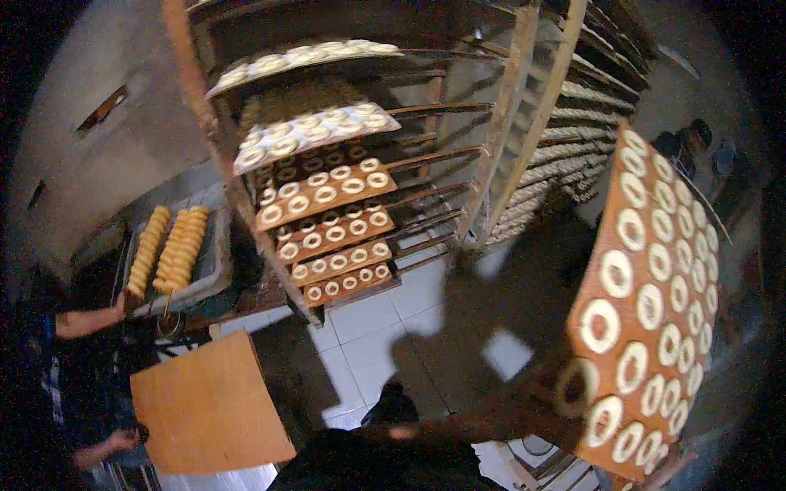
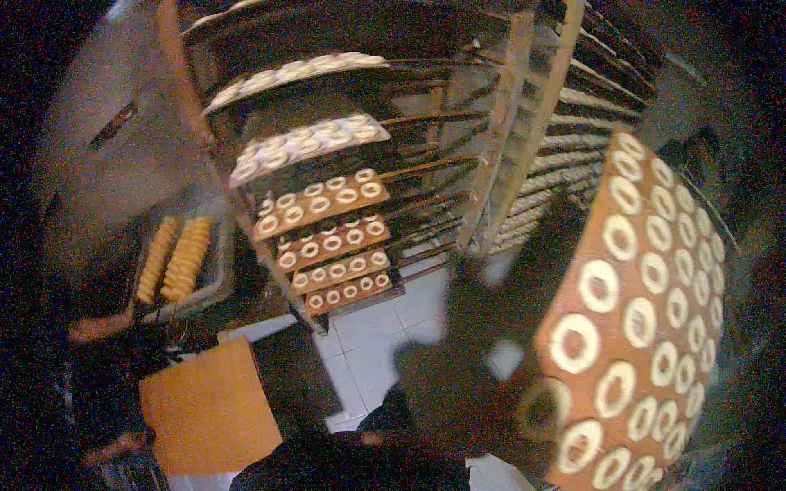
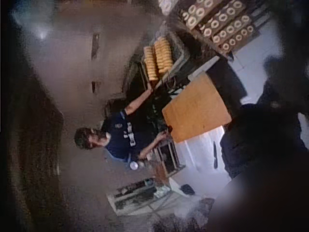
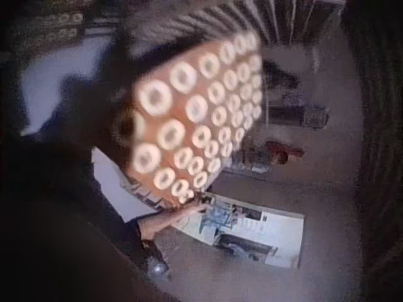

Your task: The person shapes small dough balls into ring shapes by hand and places them on a wooden board. Another person is also working with dough in the background.

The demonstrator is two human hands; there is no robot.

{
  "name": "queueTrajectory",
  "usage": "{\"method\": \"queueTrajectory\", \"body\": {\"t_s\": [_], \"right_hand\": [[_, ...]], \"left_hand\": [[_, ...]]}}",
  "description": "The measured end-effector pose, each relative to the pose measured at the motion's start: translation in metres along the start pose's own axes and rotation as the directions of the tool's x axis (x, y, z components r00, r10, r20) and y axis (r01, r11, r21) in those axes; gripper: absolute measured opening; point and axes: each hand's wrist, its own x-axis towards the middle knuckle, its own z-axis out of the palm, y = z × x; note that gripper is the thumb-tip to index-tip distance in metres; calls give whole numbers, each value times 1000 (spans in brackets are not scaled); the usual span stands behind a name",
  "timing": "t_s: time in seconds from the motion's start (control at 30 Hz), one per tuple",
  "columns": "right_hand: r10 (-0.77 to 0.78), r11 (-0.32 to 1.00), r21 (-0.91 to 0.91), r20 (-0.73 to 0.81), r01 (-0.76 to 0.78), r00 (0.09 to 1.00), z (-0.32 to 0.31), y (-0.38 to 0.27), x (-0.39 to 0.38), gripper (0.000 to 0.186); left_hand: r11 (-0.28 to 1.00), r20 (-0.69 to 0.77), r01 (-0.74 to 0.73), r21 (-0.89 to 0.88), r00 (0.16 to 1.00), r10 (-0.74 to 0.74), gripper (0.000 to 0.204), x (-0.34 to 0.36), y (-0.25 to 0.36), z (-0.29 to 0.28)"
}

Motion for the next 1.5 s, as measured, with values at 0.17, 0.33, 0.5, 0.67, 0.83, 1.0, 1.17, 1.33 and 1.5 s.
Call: {"method": "queueTrajectory", "body": {"t_s": [0.17,0.33,0.5,0.67,0.83,1.0,1.17,1.33,1.5], "right_hand": [[43,969,230,214,-93,976,50,71,-44,42],[25,931,335,344,-148,939,88,87,-74,40],[-37,914,383,401,-131,915,110,79,-69,38],[-59,896,416,460,-156,886,121,81,-80,36],[-16,888,386,567,-249,824,137,90,-108,35],[62,872,327,664,-364,745,170,117,-158,35],[117,843,284,731,-456,672,186,149,-213,35],[234,918,55,725,-393,647,258,180,-252,31],[9,998,44,681,-54,732,371,215,-267,34]], "left_hand": [[980,-385,-164,-115,916,108,71,-122,-20,17],[881,-608,-449,-152,745,275,72,-190,-21,59],[784,-787,-600,-158,556,267,77,-198,-35,94],[808,-765,-560,-183,598,241,76,-202,-43,93],[913,-874,-248,-325,447,-190,65,-216,0,80],[986,-987,46,-159,-17,-158,86,-155,-19,25],[968,-968,1,-250,38,-249,85,-164,-93,-70],[961,-962,-61,-271,49,-268,73,-201,-215,-188],[956,-956,37,-292,-18,-292,68,-229,-315,-302]]}}
